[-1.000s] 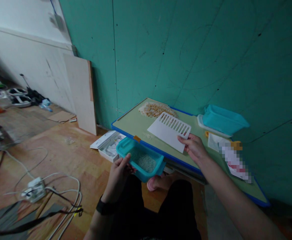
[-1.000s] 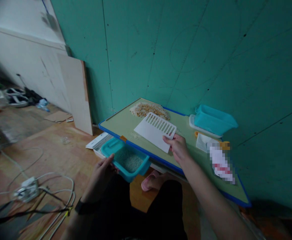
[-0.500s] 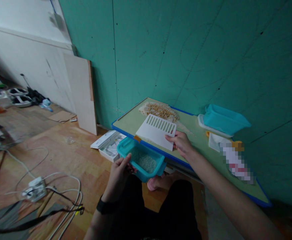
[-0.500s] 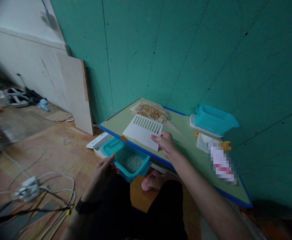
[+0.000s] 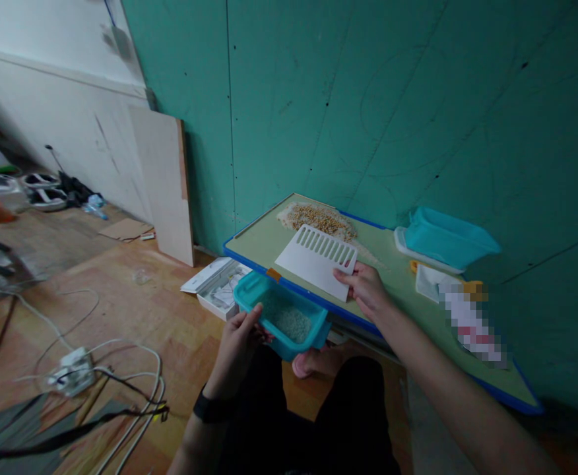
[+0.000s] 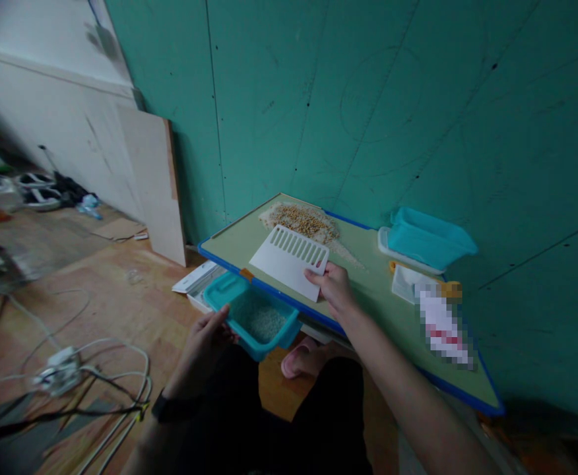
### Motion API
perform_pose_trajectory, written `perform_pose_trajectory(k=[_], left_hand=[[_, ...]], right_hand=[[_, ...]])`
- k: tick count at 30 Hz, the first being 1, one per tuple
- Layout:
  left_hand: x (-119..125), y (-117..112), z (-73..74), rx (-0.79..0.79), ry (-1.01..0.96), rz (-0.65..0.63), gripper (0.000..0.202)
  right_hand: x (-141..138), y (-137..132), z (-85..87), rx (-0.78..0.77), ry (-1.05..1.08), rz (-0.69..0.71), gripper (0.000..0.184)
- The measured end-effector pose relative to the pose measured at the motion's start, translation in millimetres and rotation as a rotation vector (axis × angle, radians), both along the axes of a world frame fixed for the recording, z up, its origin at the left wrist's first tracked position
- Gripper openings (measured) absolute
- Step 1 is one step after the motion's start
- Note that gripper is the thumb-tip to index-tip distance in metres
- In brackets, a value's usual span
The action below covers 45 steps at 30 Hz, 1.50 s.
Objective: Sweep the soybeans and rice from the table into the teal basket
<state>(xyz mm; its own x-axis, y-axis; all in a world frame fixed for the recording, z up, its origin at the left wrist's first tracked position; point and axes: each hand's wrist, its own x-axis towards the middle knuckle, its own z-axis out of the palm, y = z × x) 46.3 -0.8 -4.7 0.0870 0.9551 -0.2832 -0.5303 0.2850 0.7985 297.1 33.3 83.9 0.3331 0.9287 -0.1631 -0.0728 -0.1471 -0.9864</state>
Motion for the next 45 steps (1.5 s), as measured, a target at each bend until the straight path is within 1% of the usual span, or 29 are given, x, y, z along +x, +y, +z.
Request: perform_pose_trajectory(k=[3,9,17,20,22,24,25,27,29,31,32,34,37,41,45], left_hand=[[1,-1,0.1,0.0,0.0,0.0,0.05],[4,-2,0.6,-0.014,-0.017,-0.004,0.049],[9,-3,-2.1,0.007,-0.039,-0.02,0.048],[10,-3,-3.5,0.01,-0.046,-0.021,0.047],[10,-2,-5.8,0.008,-0.047,-0.027,0.047],[10,-2,-8.2,0.004,-0.047,-0.033,0.048],[9,-2,-9.0,0.002,-0.049,-0.034,0.048],[10,-1,-9.1,0.003,-0.051,-0.033,0.048],[11,-2,-7.1,0.002,-0.046,-0.028,0.048],[14,-2,-4.4,-0.004,-0.037,-0.021,0.05],[15,-2,-3.6,-0.005,-0.034,-0.018,0.05],[17,-3,-4.1,0.005,-0.034,-0.014,0.05],[18,-2,-9.8,0.027,-0.037,-0.003,0.047],[15,-3,-17.8,0.01,-0.03,0.007,0.045],[12,-5,-19.4,0.005,-0.042,0.003,0.041]], right_hand=[[-2,-4,-1.9,-0.009,-0.019,0.008,0.046],[-11,-17,0.9,0.053,-0.031,0.007,0.051],[-13,-21,0.1,0.08,-0.05,0.02,0.058],[-10,-33,-0.8,0.079,-0.032,0.014,0.057],[2,-46,-1.8,0.13,-0.051,-0.029,0.054],[23,-63,-4.2,0.225,-0.151,-0.116,0.052],[37,-73,-6.0,0.28,-0.249,-0.186,0.052],[67,-94,-10.7,0.32,-0.574,-0.355,0.048],[94,-114,-15.8,0.261,-0.939,-0.522,0.049],[113,-131,-20.2,0.162,-1.171,-0.654,0.052],[118,-137,-21.9,0.104,-1.249,-0.698,0.054],[124,-143,-24.1,0.004,-1.339,-0.743,0.055],[126,-141,-24.5,-0.055,-1.385,-0.747,0.052],[136,-123,-23.5,-0.033,-1.346,-0.72,0.046],[148,-102,-24.1,0.06,-1.293,-0.632,0.041]])
